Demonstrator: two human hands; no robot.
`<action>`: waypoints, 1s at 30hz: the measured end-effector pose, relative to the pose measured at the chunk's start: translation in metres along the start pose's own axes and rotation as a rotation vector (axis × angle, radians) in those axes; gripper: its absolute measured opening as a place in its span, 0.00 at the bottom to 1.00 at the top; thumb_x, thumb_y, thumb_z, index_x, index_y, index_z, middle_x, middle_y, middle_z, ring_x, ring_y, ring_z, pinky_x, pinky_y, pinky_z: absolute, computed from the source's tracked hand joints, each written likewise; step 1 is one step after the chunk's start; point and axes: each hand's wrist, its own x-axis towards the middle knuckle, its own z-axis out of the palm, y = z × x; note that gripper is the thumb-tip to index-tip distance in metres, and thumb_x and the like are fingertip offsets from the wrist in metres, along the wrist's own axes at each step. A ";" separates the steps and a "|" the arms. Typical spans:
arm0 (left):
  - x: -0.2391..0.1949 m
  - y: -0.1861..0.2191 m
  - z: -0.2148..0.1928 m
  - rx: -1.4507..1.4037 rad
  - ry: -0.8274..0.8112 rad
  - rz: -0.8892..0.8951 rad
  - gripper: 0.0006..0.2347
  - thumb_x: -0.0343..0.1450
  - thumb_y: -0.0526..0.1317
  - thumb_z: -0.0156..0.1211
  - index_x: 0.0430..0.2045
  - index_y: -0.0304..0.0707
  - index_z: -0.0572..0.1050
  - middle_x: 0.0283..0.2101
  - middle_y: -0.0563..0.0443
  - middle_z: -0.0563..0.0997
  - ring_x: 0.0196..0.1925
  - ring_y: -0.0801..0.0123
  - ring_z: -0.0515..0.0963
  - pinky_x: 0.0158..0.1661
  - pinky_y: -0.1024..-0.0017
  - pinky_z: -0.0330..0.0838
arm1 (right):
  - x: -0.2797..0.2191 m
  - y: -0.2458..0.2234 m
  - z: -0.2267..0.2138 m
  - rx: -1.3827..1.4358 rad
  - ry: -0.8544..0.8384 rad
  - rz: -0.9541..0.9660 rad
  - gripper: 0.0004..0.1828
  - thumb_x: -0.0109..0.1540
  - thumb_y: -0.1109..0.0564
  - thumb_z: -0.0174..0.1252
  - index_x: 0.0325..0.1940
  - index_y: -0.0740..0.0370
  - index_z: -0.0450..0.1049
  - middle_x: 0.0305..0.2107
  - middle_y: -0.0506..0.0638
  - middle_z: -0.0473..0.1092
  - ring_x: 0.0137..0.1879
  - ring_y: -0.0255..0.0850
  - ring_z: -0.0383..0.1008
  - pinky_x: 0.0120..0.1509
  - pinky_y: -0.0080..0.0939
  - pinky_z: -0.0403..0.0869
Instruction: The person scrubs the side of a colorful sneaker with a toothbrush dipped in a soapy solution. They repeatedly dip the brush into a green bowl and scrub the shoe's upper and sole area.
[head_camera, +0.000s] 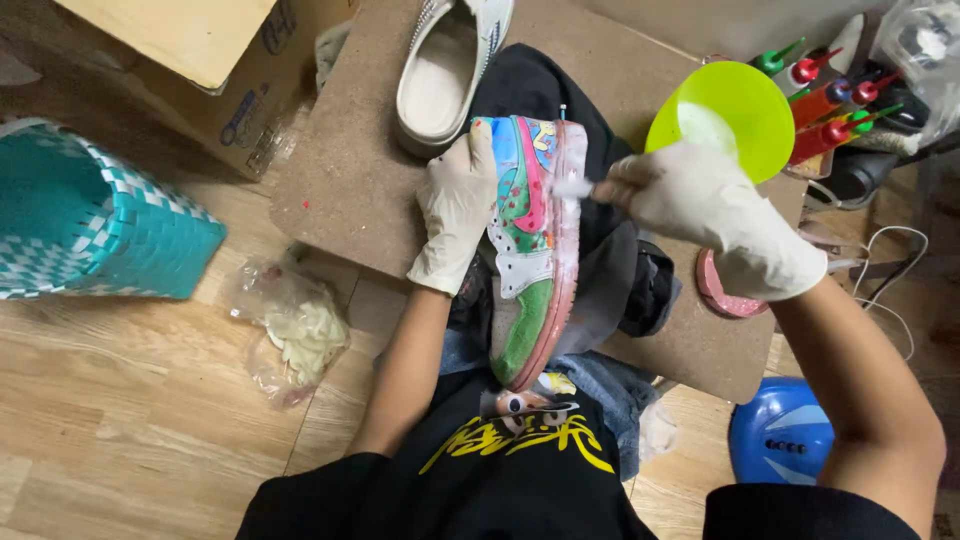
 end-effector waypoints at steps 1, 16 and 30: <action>0.002 0.009 -0.007 -0.066 0.011 -0.106 0.20 0.79 0.52 0.45 0.29 0.39 0.81 0.29 0.33 0.81 0.33 0.39 0.82 0.31 0.48 0.74 | -0.002 -0.003 -0.003 0.019 -0.110 -0.029 0.20 0.62 0.36 0.61 0.46 0.51 0.84 0.32 0.55 0.79 0.41 0.56 0.79 0.49 0.53 0.75; 0.001 0.010 -0.010 -0.143 0.017 -0.156 0.21 0.77 0.54 0.44 0.29 0.39 0.81 0.28 0.33 0.81 0.33 0.37 0.81 0.29 0.48 0.73 | -0.025 -0.019 -0.013 -0.031 0.117 -0.026 0.15 0.66 0.41 0.62 0.38 0.52 0.83 0.26 0.57 0.75 0.33 0.58 0.76 0.38 0.54 0.75; 0.002 0.019 -0.014 -0.085 0.011 -0.140 0.21 0.78 0.53 0.44 0.26 0.40 0.81 0.27 0.32 0.80 0.31 0.37 0.81 0.29 0.46 0.73 | -0.013 -0.024 0.006 -0.133 0.179 -0.046 0.14 0.66 0.42 0.60 0.37 0.51 0.82 0.24 0.57 0.75 0.30 0.57 0.77 0.32 0.57 0.72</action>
